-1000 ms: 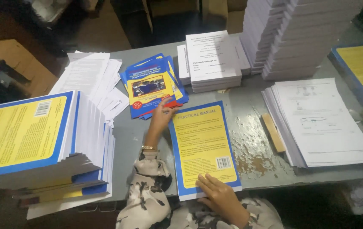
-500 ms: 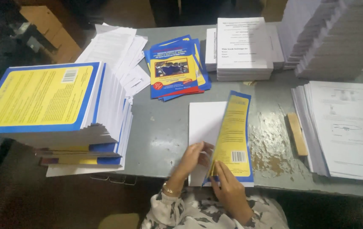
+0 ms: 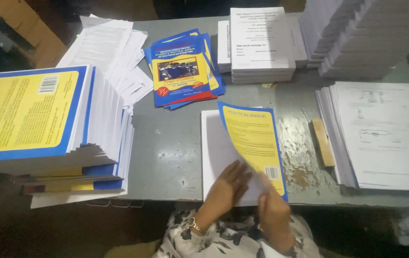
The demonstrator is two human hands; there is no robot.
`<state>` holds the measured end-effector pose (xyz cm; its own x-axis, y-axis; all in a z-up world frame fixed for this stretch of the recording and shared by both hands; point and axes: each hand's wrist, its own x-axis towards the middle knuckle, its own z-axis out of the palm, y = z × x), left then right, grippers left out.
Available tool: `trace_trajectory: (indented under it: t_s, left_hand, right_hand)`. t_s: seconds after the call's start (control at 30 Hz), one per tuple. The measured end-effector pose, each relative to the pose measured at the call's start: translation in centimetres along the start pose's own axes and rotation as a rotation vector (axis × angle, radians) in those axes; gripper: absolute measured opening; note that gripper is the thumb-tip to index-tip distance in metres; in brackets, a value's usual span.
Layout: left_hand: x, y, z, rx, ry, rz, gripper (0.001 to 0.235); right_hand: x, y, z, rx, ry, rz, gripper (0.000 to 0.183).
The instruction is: Checking the pages of printed manuals and stacking them into organized piles on a work table.
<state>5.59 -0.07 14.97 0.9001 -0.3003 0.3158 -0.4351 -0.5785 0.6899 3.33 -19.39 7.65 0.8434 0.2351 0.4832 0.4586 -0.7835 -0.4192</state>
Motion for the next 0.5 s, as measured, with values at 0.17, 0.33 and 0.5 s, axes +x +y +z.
trace_trajectory:
  t_s: [0.17, 0.33, 0.5]
  left_hand:
    - [-0.6, -2.1, 2.0, 0.195, -0.134, -0.007, 0.038]
    - [-0.4, -2.4, 2.2, 0.18, -0.184, -0.057, 0.043]
    - [-0.4, -2.4, 2.1, 0.128, -0.165, -0.08, 0.043]
  right_hand:
    - [-2.5, 12.2, -2.6, -0.126, 0.382, 0.329, 0.033]
    - [3.1, 10.4, -10.3, -0.061, 0.617, 0.424, 0.015]
    - [10.8, 2.6, -11.0, 0.522, 0.643, 0.587, 0.027]
